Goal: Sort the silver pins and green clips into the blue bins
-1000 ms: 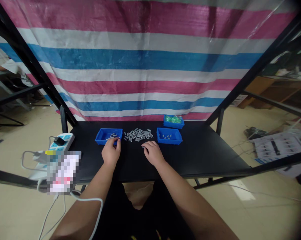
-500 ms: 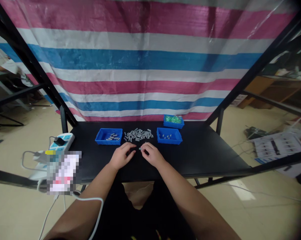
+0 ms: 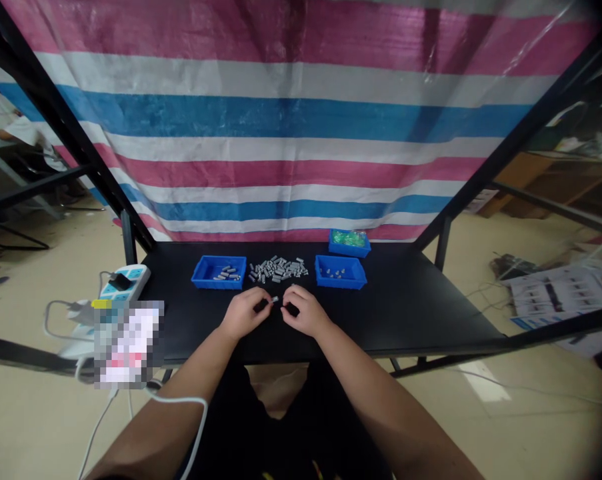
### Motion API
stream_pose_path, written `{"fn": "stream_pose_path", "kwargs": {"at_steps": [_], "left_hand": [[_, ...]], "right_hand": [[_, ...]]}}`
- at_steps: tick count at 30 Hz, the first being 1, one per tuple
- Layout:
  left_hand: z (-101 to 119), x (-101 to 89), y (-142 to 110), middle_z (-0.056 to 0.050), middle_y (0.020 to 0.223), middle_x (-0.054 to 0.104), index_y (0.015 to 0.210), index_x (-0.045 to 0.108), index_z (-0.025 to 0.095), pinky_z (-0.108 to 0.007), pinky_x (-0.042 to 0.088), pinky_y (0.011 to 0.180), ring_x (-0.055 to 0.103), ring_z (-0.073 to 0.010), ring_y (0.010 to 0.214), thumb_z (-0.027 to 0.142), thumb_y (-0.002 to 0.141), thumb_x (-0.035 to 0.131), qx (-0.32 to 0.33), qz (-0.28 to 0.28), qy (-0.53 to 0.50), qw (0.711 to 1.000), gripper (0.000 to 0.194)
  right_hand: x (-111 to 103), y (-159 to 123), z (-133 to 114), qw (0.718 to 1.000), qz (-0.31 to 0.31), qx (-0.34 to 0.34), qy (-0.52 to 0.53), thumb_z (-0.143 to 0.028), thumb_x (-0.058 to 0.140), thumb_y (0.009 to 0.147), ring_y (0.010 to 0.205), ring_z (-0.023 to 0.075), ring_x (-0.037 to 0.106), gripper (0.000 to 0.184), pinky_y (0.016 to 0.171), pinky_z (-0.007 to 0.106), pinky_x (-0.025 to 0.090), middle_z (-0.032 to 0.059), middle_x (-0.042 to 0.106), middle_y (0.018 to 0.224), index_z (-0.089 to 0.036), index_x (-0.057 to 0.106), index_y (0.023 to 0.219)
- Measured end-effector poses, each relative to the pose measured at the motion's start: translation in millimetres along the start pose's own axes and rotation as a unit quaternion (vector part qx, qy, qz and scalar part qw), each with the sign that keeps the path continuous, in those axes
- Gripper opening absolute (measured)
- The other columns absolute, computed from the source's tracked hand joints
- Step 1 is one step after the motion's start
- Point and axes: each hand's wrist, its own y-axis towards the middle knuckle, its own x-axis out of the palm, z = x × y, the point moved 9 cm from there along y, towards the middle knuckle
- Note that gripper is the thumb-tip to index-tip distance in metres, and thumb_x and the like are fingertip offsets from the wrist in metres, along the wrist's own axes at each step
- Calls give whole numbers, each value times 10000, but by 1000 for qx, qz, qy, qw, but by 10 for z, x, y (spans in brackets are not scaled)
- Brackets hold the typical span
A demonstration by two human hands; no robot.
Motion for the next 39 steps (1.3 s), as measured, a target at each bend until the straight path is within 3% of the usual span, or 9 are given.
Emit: {"fn": "stream_pose_path", "kwargs": {"at_steps": [2, 5, 8, 14, 29, 34, 39], "left_hand": [[-57, -246, -29, -52, 941, 687, 944, 645, 224, -303, 515, 739, 633, -172, 788, 252, 898, 583, -22, 107, 25, 994, 82], [-208, -611, -153, -68, 951, 692, 919, 630, 211, -383, 488, 882, 636, -227, 916, 250, 872, 607, -81, 265, 91, 956, 65], [-358, -773, -244, -68, 951, 710, 931, 646, 212, -432, 440, 937, 624, -256, 939, 267, 867, 622, -141, 330, 144, 922, 88], [-483, -704, -238, -69, 966, 723, 926, 698, 237, -424, 402, 886, 587, -290, 962, 308, 865, 635, -205, 299, 182, 914, 113], [-437, -702, -209, -63, 1016, 732, 977, 710, 228, -407, 411, 882, 616, -279, 949, 297, 869, 610, -198, 296, 197, 914, 163], [-331, -682, -185, -66, 916, 668, 892, 626, 203, -403, 448, 884, 605, -245, 891, 191, 833, 593, -116, 293, 153, 937, 69], [-118, -363, -66, -51, 864, 619, 928, 585, 208, -343, 513, 797, 610, -201, 833, 180, 863, 563, -13, 166, 52, 985, 74]], "right_hand": [[-91, 7, 68, 997, 37, 28, -55, -183, 579, 849, 956, 222, 589, 79, 888, 368, 503, 68, 598, 971, -231, 617, 900], [-202, -6, 235, 985, 86, 96, -112, -141, 558, 832, 952, 238, 563, 122, 895, 384, 482, 73, 567, 969, -224, 605, 909], [-220, -26, 350, 975, 99, 135, -143, -131, 566, 811, 951, 245, 547, 137, 891, 386, 473, 77, 542, 987, -219, 599, 911], [-188, -37, 401, 970, 87, 153, -168, -132, 583, 800, 958, 250, 533, 153, 891, 385, 461, 78, 528, 990, -214, 602, 928], [-117, -32, 409, 970, 36, 162, -177, -207, 603, 873, 957, 247, 527, 212, 901, 381, 431, 67, 591, 986, -258, 667, 1068], [-112, -25, 425, 973, 42, 154, -168, -167, 583, 879, 900, 240, 530, 140, 848, 369, 429, 59, 614, 922, -245, 663, 963], [-142, -16, 392, 984, 62, 138, -97, -112, 535, 880, 843, 207, 569, 150, 804, 332, 459, 47, 609, 908, -232, 621, 905]]}}
